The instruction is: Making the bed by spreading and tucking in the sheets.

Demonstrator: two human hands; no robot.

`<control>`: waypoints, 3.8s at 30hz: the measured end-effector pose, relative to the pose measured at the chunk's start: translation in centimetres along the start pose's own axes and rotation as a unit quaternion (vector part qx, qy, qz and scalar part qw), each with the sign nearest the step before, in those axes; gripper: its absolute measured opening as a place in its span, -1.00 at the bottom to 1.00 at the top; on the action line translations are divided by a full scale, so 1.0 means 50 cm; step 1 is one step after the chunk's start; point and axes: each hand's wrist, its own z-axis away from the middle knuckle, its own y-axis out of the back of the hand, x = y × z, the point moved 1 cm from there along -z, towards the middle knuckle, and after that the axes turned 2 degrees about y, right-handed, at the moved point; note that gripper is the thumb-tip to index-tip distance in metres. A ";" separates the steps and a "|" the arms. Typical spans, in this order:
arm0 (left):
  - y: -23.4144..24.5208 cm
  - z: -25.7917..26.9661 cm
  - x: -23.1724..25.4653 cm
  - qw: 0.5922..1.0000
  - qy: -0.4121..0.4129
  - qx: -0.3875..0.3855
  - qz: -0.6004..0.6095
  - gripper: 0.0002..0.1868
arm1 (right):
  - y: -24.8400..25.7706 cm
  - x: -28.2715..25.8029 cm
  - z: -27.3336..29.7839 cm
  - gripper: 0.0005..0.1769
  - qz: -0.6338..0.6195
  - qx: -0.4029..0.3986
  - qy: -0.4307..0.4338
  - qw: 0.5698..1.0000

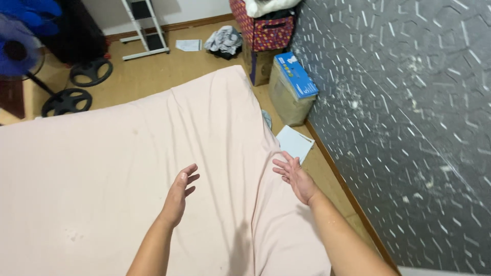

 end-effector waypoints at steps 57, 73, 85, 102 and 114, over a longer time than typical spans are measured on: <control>-0.522 0.043 -0.088 0.978 0.036 0.203 0.026 -0.26 | 0.450 -0.052 -0.071 -0.16 0.124 -0.127 -0.062 0.982; -0.459 0.133 -0.232 0.952 0.063 0.300 0.011 -0.41 | 0.290 -0.008 -0.080 -0.26 0.160 -0.215 -0.095 0.959; -0.443 0.132 -0.262 0.947 0.147 0.278 0.066 -0.41 | 0.227 0.043 -0.093 -0.32 0.207 -0.191 -0.134 0.950; -0.784 0.179 -0.440 0.830 0.184 0.513 0.123 -0.43 | 0.336 0.186 -0.227 -0.26 0.226 -0.367 -0.162 0.888; -1.017 0.286 -0.789 0.761 0.477 0.435 0.060 -0.34 | 0.422 0.408 -0.089 -0.24 0.309 -0.320 -0.267 0.855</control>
